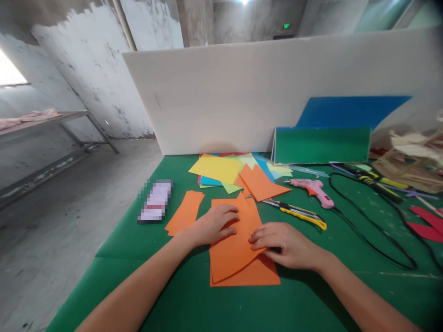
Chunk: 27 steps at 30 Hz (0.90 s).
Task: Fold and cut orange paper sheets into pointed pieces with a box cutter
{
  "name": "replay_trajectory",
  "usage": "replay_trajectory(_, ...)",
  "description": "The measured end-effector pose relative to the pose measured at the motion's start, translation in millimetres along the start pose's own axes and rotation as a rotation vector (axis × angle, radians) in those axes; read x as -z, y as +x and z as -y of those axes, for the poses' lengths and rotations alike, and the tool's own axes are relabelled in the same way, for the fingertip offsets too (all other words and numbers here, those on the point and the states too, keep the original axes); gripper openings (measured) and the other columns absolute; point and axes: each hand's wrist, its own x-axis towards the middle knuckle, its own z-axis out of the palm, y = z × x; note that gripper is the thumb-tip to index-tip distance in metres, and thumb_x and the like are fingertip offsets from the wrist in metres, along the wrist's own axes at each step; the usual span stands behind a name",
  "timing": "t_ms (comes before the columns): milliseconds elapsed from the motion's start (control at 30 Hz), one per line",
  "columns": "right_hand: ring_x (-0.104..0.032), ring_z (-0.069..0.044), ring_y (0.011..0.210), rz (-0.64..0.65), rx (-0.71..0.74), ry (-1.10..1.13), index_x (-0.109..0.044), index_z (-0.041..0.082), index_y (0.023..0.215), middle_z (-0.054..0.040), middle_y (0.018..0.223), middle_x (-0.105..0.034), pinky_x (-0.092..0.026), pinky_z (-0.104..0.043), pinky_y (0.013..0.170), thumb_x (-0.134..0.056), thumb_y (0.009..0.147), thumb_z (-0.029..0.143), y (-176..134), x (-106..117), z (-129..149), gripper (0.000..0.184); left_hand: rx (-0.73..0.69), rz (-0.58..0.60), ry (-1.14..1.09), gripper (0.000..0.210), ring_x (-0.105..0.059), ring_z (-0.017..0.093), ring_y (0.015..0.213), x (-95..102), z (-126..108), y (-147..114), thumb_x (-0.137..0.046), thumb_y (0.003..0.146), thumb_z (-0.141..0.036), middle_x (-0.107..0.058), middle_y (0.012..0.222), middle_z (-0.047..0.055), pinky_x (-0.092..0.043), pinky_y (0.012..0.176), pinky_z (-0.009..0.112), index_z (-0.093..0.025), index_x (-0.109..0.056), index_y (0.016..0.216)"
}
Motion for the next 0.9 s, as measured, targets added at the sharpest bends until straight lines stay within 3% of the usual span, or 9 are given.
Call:
replay_trajectory(200, -0.065, -0.019, 0.085, -0.056, -0.151, 0.037, -0.070, 0.022, 0.091, -0.0064, 0.092, -0.073, -0.050, -0.032, 0.078, -0.051, 0.095, 0.028, 2.9, 1.8, -2.4, 0.020, -0.055, 0.014, -0.090, 0.020, -0.058, 0.020, 0.099, 1.2, 1.9, 0.0, -0.053, 0.093, -0.023, -0.057, 0.108, 0.008, -0.048, 0.088, 0.031, -0.020, -0.068, 0.107)
replay_trajectory(333, -0.061, -0.020, 0.076, -0.144, -0.306, 0.036, -0.066, 0.021, 0.080, -0.0056, 0.081, -0.069, -0.047, -0.031, 0.069, -0.051, 0.094, 0.037, 5.0, -4.6, -9.8, 0.026, -0.058, 0.012, -0.219, 0.021, -0.059, 0.017, 0.097, -0.7, 5.5, 2.1, -0.048, 0.095, -0.023, -0.059, 0.107, 0.006, -0.047, 0.089, 0.029, -0.022, -0.068, 0.101)
replay_trajectory(533, -0.053, -0.017, 0.064, -0.209, -0.507, 0.010, -0.057, 0.020, 0.071, -0.0020, 0.070, -0.061, -0.037, -0.027, 0.056, -0.051, 0.092, 0.039, 9.4, -14.8, -17.1, 0.030, 0.213, -0.031, -0.605, 0.038, -0.062, 0.018, 0.093, -1.3, 16.4, 5.6, -0.037, 0.099, -0.045, -0.065, 0.104, 0.008, -0.051, 0.084, 0.032, -0.019, -0.064, 0.101)
replay_trajectory(700, -0.048, -0.016, 0.060, -0.201, -0.546, -0.088, -0.045, 0.020, 0.063, 0.0002, 0.065, -0.053, -0.029, -0.026, 0.054, -0.053, 0.090, 0.040, 14.4, -18.9, -21.5, 0.035, 0.307, 0.075, -1.018, 0.057, -0.061, 0.022, 0.110, 9.9, 22.7, 4.5, -0.036, 0.093, -0.063, -0.067, 0.114, 0.011, -0.046, 0.098, 0.037, -0.018, -0.067, 0.104)
replay_trajectory(833, -0.045, -0.014, 0.057, -0.204, -0.553, -0.147, -0.037, 0.021, 0.061, 0.0021, 0.062, -0.047, -0.025, -0.026, 0.053, -0.054, 0.090, 0.040, 17.4, -20.5, -22.9, 0.038, 0.300, 0.162, -0.856, 0.041, -0.057, 0.024, 0.119, 14.5, 22.3, 3.0, -0.065, 0.084, -0.048, -0.061, 0.127, 0.009, -0.046, 0.098, 0.037, -0.024, -0.064, 0.117)
replay_trajectory(900, -0.045, -0.014, 0.056, -0.206, -0.555, -0.151, -0.037, 0.021, 0.061, 0.0026, 0.061, -0.046, -0.024, -0.026, 0.052, -0.054, 0.090, 0.040, 18.2, -20.8, -22.9, 0.038, 0.225, 0.166, -0.703, 0.040, -0.057, 0.024, 0.118, 13.6, 19.2, 2.8, -0.069, 0.082, -0.039, -0.060, 0.127, 0.008, -0.047, 0.097, 0.037, -0.025, -0.064, 0.118)
